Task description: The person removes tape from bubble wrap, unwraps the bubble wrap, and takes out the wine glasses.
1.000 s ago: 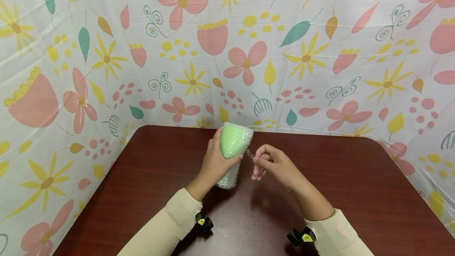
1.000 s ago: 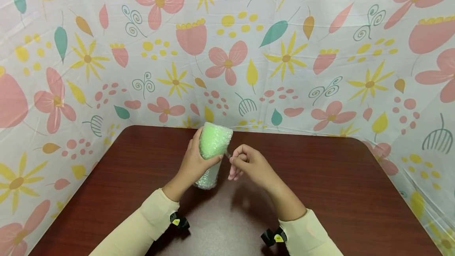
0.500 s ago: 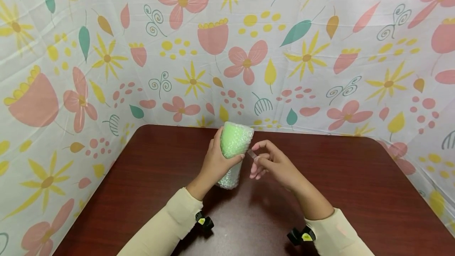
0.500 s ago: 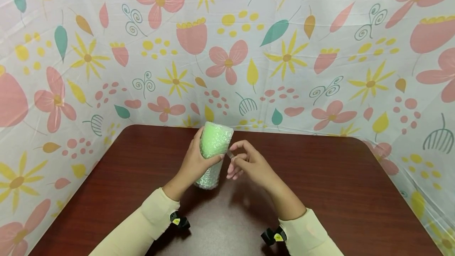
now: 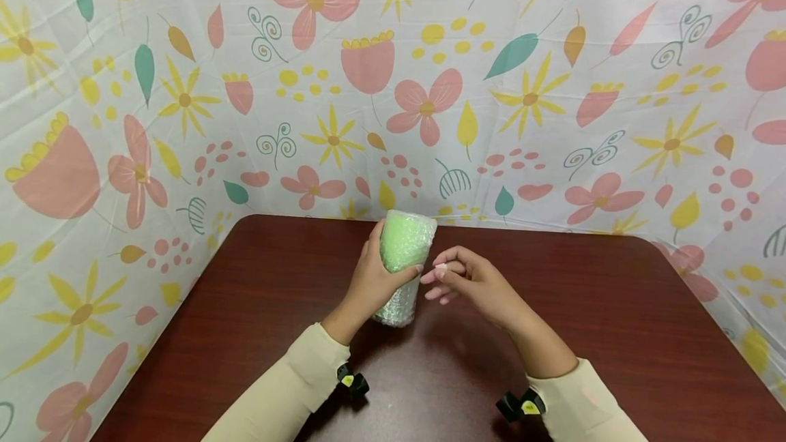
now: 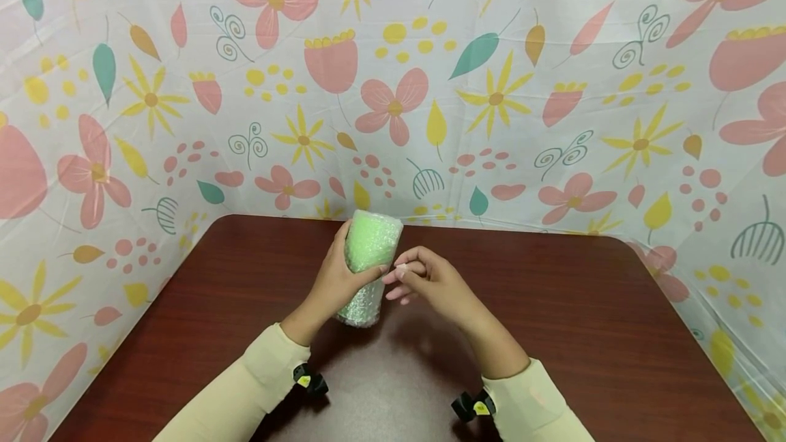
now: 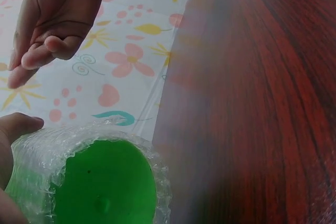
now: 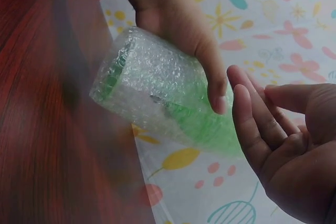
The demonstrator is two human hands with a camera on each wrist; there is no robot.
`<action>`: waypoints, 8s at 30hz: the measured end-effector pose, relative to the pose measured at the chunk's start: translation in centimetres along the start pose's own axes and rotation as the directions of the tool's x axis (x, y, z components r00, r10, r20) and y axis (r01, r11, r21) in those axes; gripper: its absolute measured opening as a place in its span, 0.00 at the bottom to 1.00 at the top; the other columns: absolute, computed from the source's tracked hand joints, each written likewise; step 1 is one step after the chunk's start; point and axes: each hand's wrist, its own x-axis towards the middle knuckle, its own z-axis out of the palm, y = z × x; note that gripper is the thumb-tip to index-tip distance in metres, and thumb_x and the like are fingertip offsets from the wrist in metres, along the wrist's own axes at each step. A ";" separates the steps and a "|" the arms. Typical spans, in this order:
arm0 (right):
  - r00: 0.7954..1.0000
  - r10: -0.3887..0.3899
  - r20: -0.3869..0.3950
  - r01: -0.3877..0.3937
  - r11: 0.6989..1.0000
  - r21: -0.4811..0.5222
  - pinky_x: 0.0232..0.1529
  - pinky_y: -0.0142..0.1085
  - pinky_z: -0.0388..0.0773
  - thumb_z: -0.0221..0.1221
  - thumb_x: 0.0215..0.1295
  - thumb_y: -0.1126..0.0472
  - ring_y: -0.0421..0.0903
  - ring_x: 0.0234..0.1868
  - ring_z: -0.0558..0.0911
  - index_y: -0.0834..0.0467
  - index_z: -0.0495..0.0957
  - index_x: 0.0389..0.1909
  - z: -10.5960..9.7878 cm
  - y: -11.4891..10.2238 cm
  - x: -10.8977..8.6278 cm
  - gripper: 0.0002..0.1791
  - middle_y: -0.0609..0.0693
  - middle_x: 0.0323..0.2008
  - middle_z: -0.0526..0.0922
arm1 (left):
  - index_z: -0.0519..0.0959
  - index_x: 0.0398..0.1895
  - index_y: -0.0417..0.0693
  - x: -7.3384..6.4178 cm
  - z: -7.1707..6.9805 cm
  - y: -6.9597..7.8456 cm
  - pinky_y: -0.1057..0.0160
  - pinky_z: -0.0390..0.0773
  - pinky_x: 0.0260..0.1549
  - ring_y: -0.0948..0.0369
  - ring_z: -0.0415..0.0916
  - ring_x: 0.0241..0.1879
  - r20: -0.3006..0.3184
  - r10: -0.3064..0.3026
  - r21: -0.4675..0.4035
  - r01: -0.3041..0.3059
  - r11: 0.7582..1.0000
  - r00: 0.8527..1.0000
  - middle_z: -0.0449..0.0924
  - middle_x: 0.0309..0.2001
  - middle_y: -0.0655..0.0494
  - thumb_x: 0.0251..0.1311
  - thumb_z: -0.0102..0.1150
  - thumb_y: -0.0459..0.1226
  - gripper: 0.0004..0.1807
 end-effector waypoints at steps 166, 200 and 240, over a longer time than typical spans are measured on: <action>0.971 -0.201 0.132 0.233 0.646 -0.727 0.73 0.63 0.55 0.61 0.71 0.58 0.56 0.75 0.66 0.52 0.84 0.50 4.6 3.9 4.0 0.10 0.49 0.62 0.80 | 0.81 0.46 0.51 -3.3 -3.7 -5.9 0.58 0.77 0.43 0.54 0.73 0.49 0.169 0.217 0.313 -0.261 0.913 0.961 0.75 0.53 0.53 0.66 0.63 0.34 0.08; 0.968 -0.139 0.208 0.249 0.602 -0.759 0.80 0.55 0.41 0.56 0.76 0.56 0.52 0.79 0.58 0.55 0.82 0.59 4.1 6.4 8.6 0.16 0.51 0.67 0.76 | 0.60 0.78 0.44 1.2 -3.4 -8.4 0.41 0.47 0.77 0.45 0.43 0.81 0.567 0.047 0.408 -0.330 0.852 0.822 0.54 0.79 0.47 0.77 0.50 0.43 0.31; 0.976 -0.186 0.112 0.207 0.634 -0.745 0.78 0.59 0.43 0.54 0.77 0.55 0.54 0.78 0.61 0.53 0.82 0.60 3.2 7.0 7.3 0.17 0.51 0.67 0.76 | 0.53 0.81 0.48 0.9 -3.0 -9.2 0.42 0.42 0.78 0.49 0.40 0.82 0.537 0.052 0.361 -0.285 0.888 0.842 0.50 0.81 0.50 0.76 0.51 0.43 0.35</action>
